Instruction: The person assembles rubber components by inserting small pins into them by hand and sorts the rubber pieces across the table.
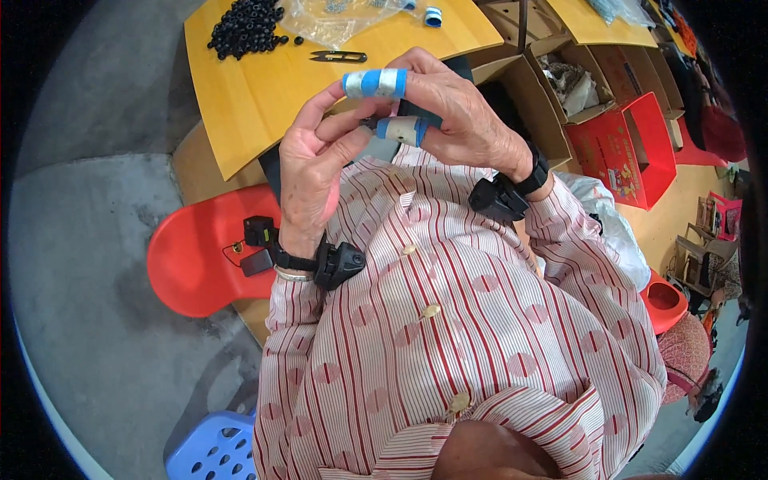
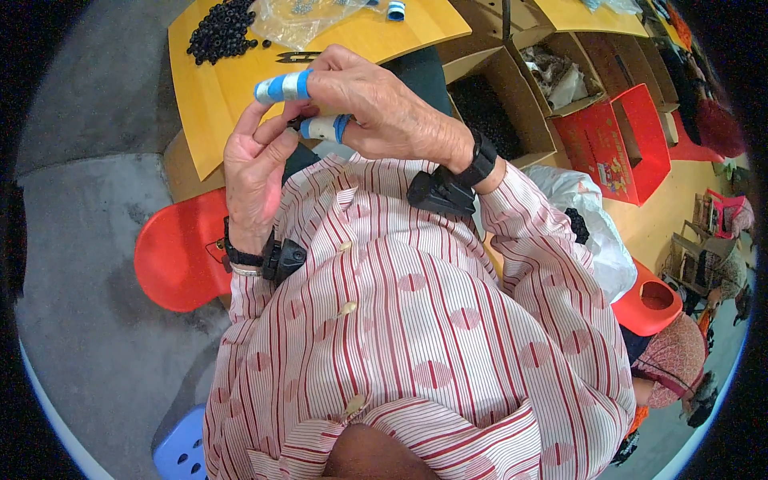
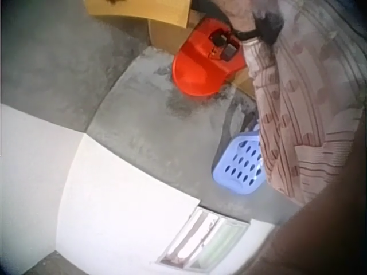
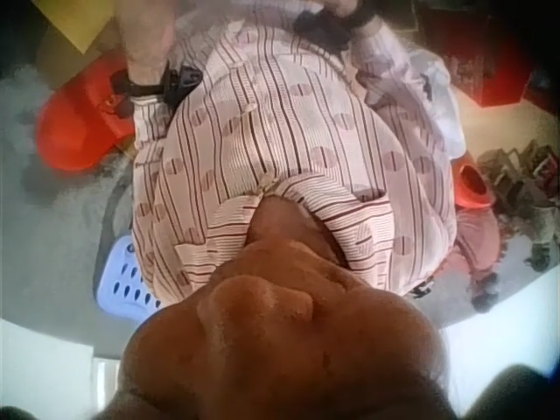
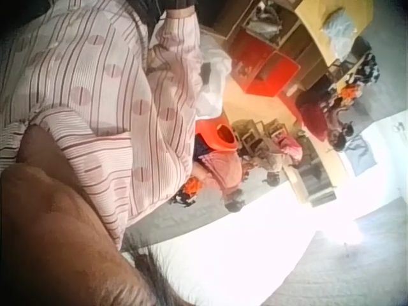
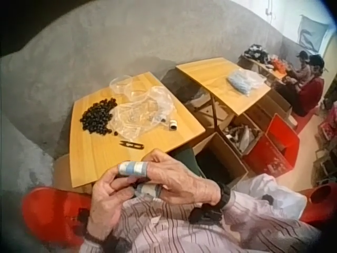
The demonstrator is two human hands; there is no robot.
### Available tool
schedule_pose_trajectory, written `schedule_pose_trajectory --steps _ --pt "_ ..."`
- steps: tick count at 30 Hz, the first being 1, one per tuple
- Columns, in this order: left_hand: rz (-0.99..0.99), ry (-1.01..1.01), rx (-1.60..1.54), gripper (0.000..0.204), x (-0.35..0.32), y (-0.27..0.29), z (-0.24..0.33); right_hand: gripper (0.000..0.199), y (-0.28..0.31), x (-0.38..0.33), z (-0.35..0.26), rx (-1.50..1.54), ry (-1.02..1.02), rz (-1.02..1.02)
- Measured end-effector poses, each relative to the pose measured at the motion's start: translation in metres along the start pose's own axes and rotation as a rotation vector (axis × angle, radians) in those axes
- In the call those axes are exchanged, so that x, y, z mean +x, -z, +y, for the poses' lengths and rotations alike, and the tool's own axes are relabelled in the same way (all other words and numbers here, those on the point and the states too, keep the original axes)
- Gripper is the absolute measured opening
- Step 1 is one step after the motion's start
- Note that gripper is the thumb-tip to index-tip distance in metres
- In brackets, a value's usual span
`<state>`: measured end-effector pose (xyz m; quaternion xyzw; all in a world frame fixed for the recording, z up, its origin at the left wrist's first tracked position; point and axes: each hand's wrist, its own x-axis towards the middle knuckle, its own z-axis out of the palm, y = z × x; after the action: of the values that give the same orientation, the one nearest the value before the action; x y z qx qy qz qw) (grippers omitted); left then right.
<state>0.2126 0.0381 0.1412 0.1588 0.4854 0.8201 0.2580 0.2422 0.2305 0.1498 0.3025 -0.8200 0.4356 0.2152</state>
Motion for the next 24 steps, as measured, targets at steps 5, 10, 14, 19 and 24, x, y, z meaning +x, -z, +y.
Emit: schedule_pose_trajectory --steps 5,10,14,19,24 --pt "0.012 0.015 -0.03 0.053 -0.003 0.002 -0.005 0.056 0.002 0.004 -0.001 -0.012 0.083 -0.042" --pt "0.0 0.034 -0.057 0.043 -0.001 -0.001 -0.002 0.065 -0.003 0.003 -0.005 -0.098 0.107 -0.015" --pt "0.006 0.078 0.045 0.032 -0.002 0.012 -0.008 0.047 -0.009 0.001 -0.004 -0.244 0.156 -0.045" --pt "0.016 0.116 0.036 0.021 -0.001 0.013 -0.011 0.05 -0.012 -0.002 -0.002 -0.247 0.166 -0.044" --pt "0.026 0.035 0.172 0.019 0.001 0.018 -0.008 0.056 0.005 -0.01 -0.005 -0.195 0.02 -0.013"
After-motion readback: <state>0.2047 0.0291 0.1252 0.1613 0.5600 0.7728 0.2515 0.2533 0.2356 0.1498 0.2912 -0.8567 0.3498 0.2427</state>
